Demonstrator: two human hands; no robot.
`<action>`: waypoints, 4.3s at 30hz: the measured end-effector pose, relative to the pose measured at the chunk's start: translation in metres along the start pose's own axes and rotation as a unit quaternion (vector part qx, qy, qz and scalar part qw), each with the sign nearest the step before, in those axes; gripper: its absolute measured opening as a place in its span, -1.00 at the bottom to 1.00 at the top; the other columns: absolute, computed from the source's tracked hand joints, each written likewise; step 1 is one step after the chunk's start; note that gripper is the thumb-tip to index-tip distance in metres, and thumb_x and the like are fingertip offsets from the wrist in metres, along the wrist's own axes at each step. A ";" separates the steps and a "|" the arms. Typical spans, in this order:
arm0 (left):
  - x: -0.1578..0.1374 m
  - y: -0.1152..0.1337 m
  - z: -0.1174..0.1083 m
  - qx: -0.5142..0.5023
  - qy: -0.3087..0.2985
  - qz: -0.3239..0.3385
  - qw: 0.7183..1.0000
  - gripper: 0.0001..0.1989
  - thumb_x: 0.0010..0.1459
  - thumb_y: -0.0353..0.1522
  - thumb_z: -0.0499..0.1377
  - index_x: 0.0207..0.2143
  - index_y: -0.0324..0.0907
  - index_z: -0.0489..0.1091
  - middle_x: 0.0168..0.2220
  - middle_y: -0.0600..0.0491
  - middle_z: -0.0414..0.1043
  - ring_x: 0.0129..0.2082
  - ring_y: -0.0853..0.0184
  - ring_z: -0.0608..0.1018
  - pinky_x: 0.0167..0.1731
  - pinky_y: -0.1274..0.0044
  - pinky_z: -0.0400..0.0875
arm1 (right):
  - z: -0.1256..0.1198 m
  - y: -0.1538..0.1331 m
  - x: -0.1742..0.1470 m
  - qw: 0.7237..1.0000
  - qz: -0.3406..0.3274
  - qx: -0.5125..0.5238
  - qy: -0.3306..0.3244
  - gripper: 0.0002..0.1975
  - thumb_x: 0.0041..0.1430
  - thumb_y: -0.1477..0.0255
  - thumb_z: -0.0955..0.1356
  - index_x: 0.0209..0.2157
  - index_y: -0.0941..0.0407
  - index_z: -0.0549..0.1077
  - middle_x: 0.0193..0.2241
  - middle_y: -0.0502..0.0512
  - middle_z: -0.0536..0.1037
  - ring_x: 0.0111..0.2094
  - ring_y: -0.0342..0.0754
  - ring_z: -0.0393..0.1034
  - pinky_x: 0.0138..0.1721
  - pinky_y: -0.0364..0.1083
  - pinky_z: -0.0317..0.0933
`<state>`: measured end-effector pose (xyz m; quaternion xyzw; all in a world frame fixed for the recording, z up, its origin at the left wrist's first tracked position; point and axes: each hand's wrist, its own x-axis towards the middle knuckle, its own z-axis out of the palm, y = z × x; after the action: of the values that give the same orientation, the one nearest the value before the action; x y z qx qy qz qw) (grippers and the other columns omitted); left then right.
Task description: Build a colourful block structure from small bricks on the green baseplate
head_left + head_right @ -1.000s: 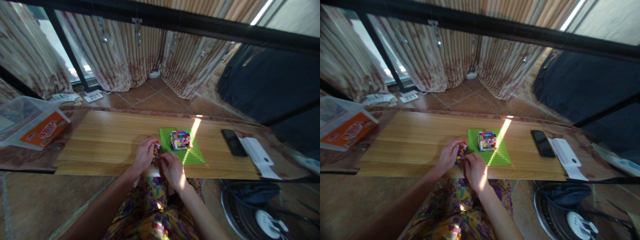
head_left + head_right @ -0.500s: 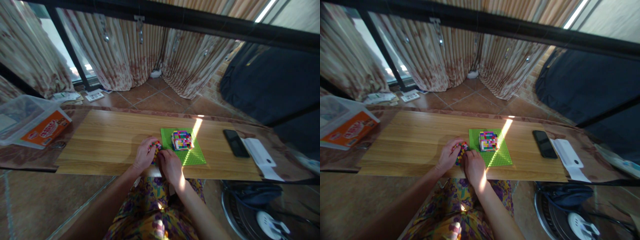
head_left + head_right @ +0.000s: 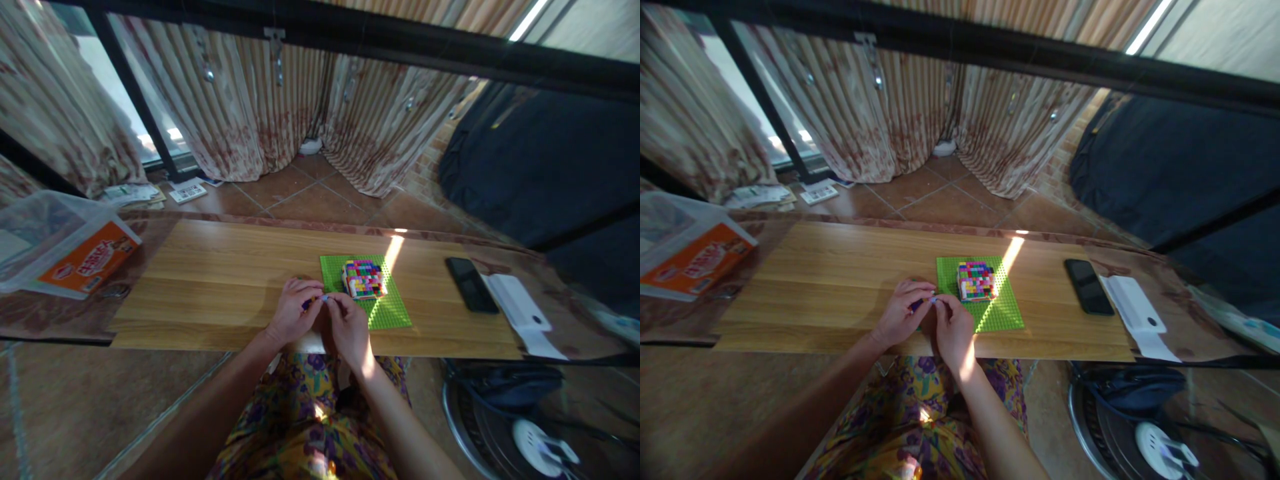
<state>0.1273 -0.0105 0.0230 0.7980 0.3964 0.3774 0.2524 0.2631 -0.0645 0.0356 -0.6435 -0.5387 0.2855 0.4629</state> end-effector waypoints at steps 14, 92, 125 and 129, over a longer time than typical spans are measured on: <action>-0.004 -0.001 0.003 0.034 -0.023 0.020 0.999 -0.82 0.22 -0.40 0.02 -0.30 -0.13 0.42 -0.13 0.01 0.52 -0.07 0.27 0.48 0.16 0.25 0.14 | 0.006 0.008 0.004 0.973 -0.143 -0.181 0.009 -0.68 0.34 0.44 0.16 -0.17 0.09 0.53 -0.27 0.16 0.56 -0.21 -0.02 0.44 -0.13 -0.05 0.32; -0.001 -0.007 0.007 0.005 0.023 0.022 0.999 -0.87 0.21 -0.39 0.12 -0.39 -0.14 0.43 -0.23 0.01 0.52 -0.18 0.28 0.51 -0.08 0.34 0.38 | -0.082 0.044 0.056 0.962 0.128 0.180 0.159 -0.68 -0.17 0.26 0.48 -0.34 0.14 0.60 -0.43 0.10 0.59 -0.48 -0.14 0.38 -0.50 -0.17 0.20; -0.001 -0.006 0.008 -0.001 0.028 0.014 1.000 -0.85 0.25 -0.37 0.08 -0.33 -0.14 0.44 -0.20 -0.01 0.52 -0.14 0.26 0.51 -0.04 0.32 0.39 | -0.071 0.030 0.040 0.968 0.045 0.110 0.223 -0.72 -0.02 0.23 0.41 -0.32 0.14 0.53 -0.40 0.12 0.59 -0.38 -0.05 0.45 -0.36 -0.08 0.31; -0.001 -0.007 0.007 -0.021 0.030 0.005 0.999 -0.84 0.26 -0.35 0.06 -0.27 -0.14 0.44 -0.16 -0.04 0.50 -0.10 0.25 0.50 -0.02 0.32 0.39 | -0.042 0.012 0.018 0.992 -0.047 0.031 0.115 -0.81 0.14 0.29 0.35 -0.28 0.08 0.53 -0.32 0.11 0.59 -0.33 -0.05 0.46 -0.28 -0.07 0.35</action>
<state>0.1292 -0.0084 0.0133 0.7829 0.3915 0.4107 0.2552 0.3094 -0.0588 0.0440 -0.6312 -0.5024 0.2045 0.5545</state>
